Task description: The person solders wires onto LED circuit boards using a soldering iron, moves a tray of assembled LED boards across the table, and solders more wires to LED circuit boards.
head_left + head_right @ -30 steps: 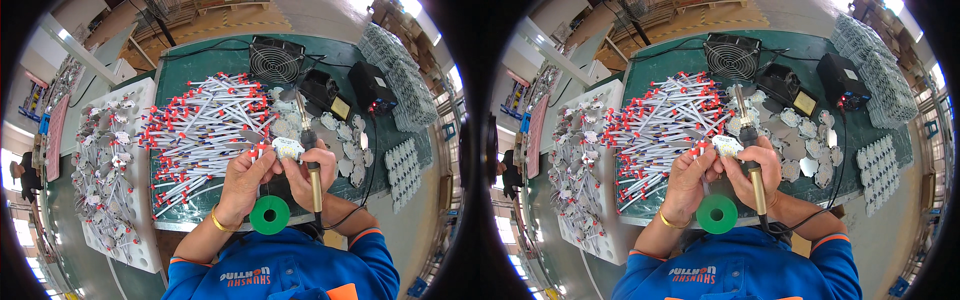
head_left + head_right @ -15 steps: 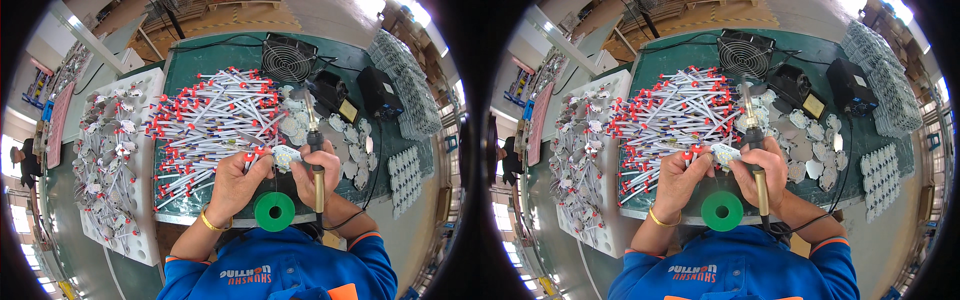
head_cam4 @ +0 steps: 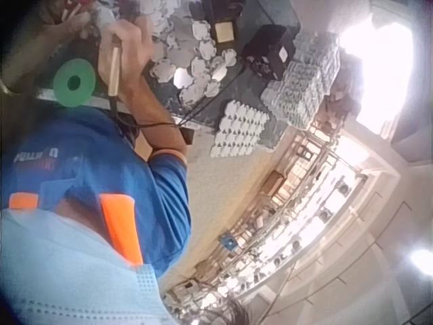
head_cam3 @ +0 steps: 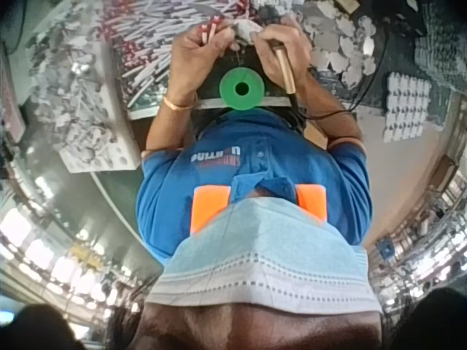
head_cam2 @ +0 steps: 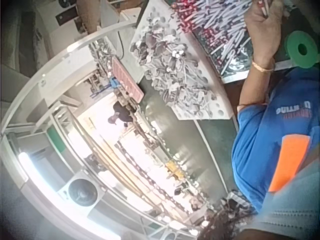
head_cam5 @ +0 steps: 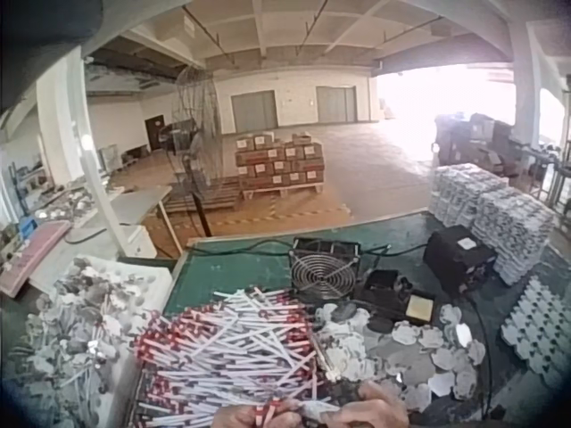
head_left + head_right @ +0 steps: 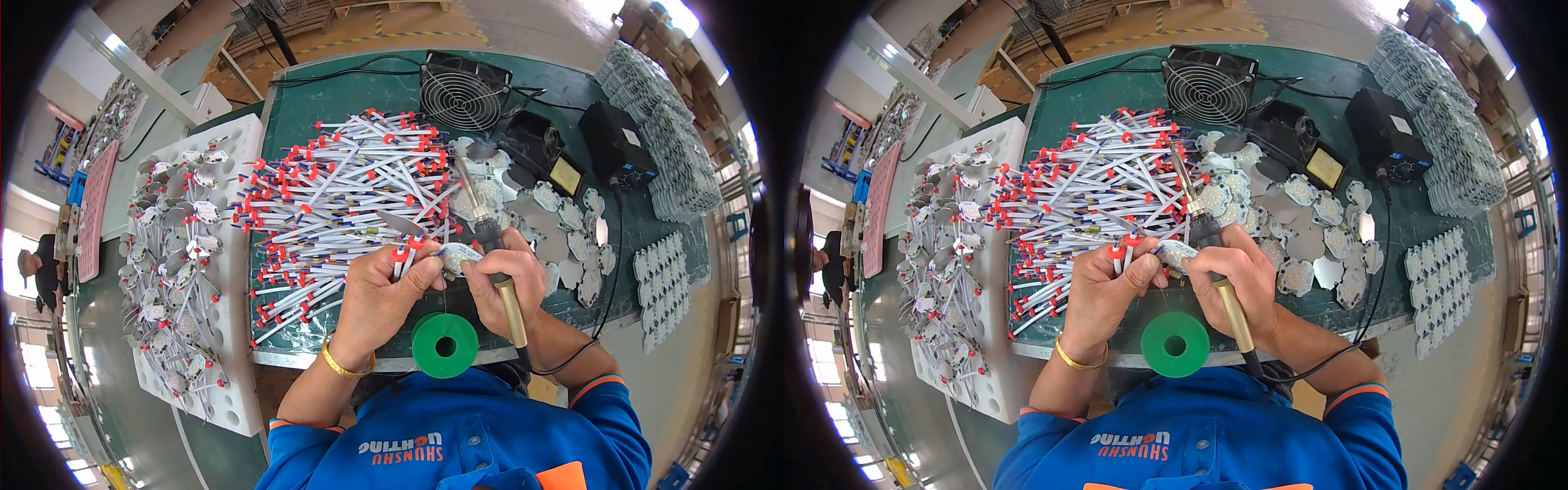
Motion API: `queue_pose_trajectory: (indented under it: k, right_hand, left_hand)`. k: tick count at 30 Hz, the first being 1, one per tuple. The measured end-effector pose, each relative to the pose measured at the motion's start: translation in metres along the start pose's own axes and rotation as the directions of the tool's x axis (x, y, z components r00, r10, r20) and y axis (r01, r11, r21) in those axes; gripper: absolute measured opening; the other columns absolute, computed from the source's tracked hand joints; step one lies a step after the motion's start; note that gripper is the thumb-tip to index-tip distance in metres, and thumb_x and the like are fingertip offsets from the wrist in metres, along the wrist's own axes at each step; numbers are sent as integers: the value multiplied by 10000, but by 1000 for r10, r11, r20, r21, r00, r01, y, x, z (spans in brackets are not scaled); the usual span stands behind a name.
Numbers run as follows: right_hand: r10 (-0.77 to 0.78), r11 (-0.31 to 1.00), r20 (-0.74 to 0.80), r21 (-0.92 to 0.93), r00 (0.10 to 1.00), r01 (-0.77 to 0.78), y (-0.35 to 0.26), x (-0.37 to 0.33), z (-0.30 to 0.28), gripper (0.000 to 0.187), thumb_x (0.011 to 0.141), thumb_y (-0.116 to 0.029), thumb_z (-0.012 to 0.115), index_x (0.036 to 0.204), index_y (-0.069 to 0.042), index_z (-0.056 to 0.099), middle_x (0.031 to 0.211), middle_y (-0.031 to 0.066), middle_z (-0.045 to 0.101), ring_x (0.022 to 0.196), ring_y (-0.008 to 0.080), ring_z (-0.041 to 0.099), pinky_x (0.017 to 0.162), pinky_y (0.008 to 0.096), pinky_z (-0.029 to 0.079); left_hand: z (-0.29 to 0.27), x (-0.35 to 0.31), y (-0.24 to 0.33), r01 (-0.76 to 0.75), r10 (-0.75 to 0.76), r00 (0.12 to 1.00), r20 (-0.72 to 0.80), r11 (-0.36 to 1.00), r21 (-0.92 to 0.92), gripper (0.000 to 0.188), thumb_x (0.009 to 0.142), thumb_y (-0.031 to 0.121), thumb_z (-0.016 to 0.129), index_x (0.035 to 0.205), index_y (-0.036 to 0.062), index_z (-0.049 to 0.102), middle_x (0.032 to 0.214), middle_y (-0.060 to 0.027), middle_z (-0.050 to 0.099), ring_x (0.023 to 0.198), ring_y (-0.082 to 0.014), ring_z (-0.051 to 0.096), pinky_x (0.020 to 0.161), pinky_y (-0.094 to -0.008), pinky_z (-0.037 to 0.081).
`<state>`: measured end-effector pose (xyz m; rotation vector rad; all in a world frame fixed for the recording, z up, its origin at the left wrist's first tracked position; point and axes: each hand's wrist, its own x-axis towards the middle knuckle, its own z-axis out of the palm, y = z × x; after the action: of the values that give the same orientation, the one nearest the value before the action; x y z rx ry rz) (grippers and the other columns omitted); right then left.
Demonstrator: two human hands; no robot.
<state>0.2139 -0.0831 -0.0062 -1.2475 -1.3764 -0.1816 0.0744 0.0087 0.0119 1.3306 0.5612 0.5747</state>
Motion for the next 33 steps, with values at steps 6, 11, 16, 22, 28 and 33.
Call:
queue_pose_trajectory:
  k: [6,11,16,22,28,33]
  right_hand:
    - [-21,1000,2,10,1000,21,0,-1,1,298,646,77,687,858,-52,521,603,69,442,488,183,418,403,285,313]
    - [-108,994,-5,2,994,108,5,-8,-18,287,658,-3,679,905,-50,541,635,85,468,498,201,452,415,295,346]
    - [-123,972,68,207,990,107,-2,-5,-36,322,895,-363,475,969,-49,465,800,204,523,605,216,516,538,313,426]
    - [-186,928,-43,321,982,190,-5,14,-38,370,866,-398,505,763,-56,602,553,-12,334,494,147,362,599,365,371]
    - [-204,892,47,421,978,166,-7,16,-44,276,838,-318,529,735,-79,622,517,-38,305,458,127,331,585,348,363]
    - [-163,901,43,413,986,131,-7,13,-46,190,806,-223,523,734,-86,632,504,-38,286,450,122,311,574,333,358]
  left_hand:
    - [0,-3,1,22,-22,999,-36,1000,-3,188,847,143,614,974,5,632,684,-13,631,584,-24,501,517,-173,403]
    - [-8,-9,19,-12,16,998,-66,998,56,169,844,133,615,949,3,636,679,-21,638,620,-46,552,551,-190,433]
    - [-13,-12,29,24,-14,998,-54,983,184,201,831,159,632,927,-18,635,662,-38,636,635,-60,573,579,-201,449]
    - [-11,-9,27,45,-38,998,-45,988,149,194,838,155,621,928,-17,634,658,-32,631,632,-62,570,585,-208,448]
    - [-11,-9,24,1,0,1000,-7,993,121,197,841,145,616,953,-17,627,669,-39,627,646,-73,577,596,-210,448]
    - [-9,-10,25,12,-12,1000,-1,995,98,191,844,134,610,956,-21,624,676,-44,621,643,-80,578,592,-214,450]
